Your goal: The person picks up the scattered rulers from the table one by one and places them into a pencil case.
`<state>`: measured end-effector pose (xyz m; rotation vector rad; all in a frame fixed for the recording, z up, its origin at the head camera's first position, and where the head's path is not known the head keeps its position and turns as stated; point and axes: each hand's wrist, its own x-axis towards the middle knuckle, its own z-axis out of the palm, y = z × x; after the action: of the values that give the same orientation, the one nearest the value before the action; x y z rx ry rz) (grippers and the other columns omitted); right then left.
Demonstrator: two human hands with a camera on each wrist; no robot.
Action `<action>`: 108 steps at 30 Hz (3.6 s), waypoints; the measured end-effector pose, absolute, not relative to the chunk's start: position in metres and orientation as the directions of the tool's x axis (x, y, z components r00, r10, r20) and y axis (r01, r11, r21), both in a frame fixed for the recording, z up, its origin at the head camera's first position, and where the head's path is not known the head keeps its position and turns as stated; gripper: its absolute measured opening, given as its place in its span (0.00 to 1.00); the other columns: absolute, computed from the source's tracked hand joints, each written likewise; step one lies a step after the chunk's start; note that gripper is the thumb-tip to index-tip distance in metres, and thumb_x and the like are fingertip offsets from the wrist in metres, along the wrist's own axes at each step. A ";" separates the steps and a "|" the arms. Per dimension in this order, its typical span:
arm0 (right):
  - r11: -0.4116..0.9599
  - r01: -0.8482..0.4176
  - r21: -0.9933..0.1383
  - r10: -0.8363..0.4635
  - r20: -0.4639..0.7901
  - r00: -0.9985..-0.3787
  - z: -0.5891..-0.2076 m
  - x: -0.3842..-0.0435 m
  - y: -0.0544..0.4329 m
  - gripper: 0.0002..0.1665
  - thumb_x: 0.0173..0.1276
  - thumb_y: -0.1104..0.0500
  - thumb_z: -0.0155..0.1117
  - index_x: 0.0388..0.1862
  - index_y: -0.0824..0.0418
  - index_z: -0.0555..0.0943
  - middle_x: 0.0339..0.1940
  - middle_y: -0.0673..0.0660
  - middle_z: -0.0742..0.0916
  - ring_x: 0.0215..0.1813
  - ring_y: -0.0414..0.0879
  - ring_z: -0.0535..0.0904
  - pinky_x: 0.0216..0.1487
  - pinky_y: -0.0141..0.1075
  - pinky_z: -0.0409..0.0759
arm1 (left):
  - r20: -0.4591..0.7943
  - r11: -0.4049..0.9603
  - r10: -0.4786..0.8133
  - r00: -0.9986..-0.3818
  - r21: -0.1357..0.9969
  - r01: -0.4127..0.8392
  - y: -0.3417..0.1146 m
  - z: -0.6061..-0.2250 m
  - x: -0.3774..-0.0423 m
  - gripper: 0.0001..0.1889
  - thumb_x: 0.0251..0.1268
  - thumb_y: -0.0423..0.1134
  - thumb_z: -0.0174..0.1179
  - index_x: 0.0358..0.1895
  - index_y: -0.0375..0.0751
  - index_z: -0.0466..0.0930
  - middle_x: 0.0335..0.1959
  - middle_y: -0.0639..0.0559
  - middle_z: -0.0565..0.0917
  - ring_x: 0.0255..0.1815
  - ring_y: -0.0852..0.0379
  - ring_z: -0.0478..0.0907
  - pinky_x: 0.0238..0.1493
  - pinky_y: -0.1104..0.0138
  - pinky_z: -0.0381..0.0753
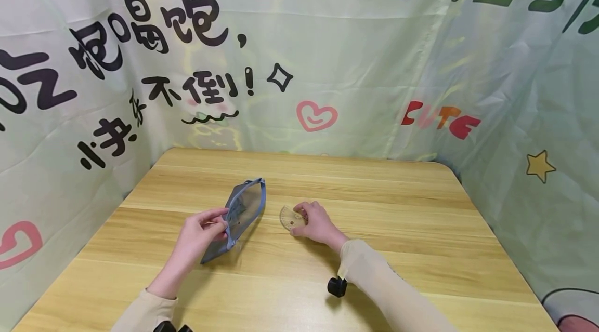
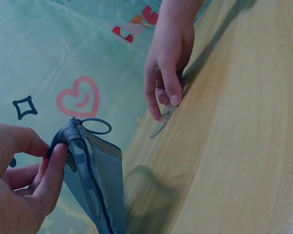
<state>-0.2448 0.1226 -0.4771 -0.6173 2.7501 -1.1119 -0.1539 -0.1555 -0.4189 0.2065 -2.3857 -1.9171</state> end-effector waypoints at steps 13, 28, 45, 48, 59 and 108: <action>0.663 -0.285 -0.693 -0.402 -0.009 -0.916 -0.471 -0.245 0.121 0.35 0.51 0.59 0.79 0.59 0.63 0.78 0.45 0.60 0.79 0.47 0.48 0.71 0.50 0.39 0.73 | -0.005 0.192 -0.143 -0.990 0.981 -0.032 -0.155 -0.419 -0.152 0.20 0.60 0.24 0.59 0.57 0.25 0.78 0.30 0.50 0.77 0.26 0.63 0.80 0.31 0.73 0.88; 0.678 -0.246 -0.692 -0.371 -0.033 -0.928 -0.472 -0.247 0.117 0.34 0.50 0.61 0.80 0.57 0.61 0.78 0.45 0.58 0.80 0.47 0.49 0.72 0.52 0.41 0.73 | -0.014 0.195 -0.145 -0.989 0.980 -0.042 -0.154 -0.421 -0.153 0.19 0.60 0.23 0.59 0.57 0.26 0.79 0.30 0.49 0.77 0.26 0.63 0.79 0.32 0.73 0.88; 0.658 -0.202 -0.726 -0.346 -0.053 -0.937 -0.469 -0.246 0.116 0.35 0.48 0.64 0.80 0.57 0.64 0.78 0.47 0.61 0.78 0.50 0.50 0.71 0.55 0.43 0.75 | -0.018 0.191 -0.145 -0.989 0.980 -0.046 -0.154 -0.421 -0.153 0.20 0.60 0.23 0.59 0.57 0.26 0.79 0.31 0.48 0.78 0.26 0.63 0.80 0.32 0.74 0.88; 0.650 -0.210 -0.731 -0.356 -0.049 -0.933 -0.469 -0.247 0.117 0.35 0.48 0.63 0.81 0.56 0.64 0.78 0.46 0.60 0.77 0.48 0.49 0.71 0.53 0.40 0.74 | -0.020 0.192 -0.149 -0.989 0.980 -0.048 -0.154 -0.420 -0.153 0.20 0.60 0.23 0.60 0.57 0.26 0.79 0.31 0.48 0.78 0.26 0.63 0.80 0.32 0.74 0.88; 0.609 -0.296 -0.736 -0.437 0.000 -0.900 -0.474 -0.254 0.125 0.35 0.47 0.64 0.81 0.54 0.68 0.77 0.41 0.60 0.78 0.42 0.47 0.71 0.44 0.32 0.72 | -0.030 0.209 -0.157 -0.987 0.976 -0.063 -0.156 -0.423 -0.155 0.20 0.60 0.24 0.60 0.57 0.28 0.80 0.31 0.48 0.78 0.27 0.61 0.81 0.32 0.73 0.88; 0.552 -0.297 -0.780 -0.478 -0.004 -0.878 -0.461 -0.254 0.135 0.16 0.63 0.69 0.66 0.50 0.70 0.77 0.33 0.59 0.81 0.31 0.42 0.74 0.26 0.26 0.77 | -0.031 0.203 -0.152 -0.988 0.977 -0.061 -0.155 -0.422 -0.154 0.19 0.60 0.24 0.60 0.57 0.28 0.80 0.30 0.48 0.78 0.26 0.61 0.80 0.32 0.73 0.88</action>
<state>-0.2538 0.1349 -0.4611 -0.6521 2.5715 -1.2310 -0.1537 -0.1545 -0.4218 0.2110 -2.3794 -1.9279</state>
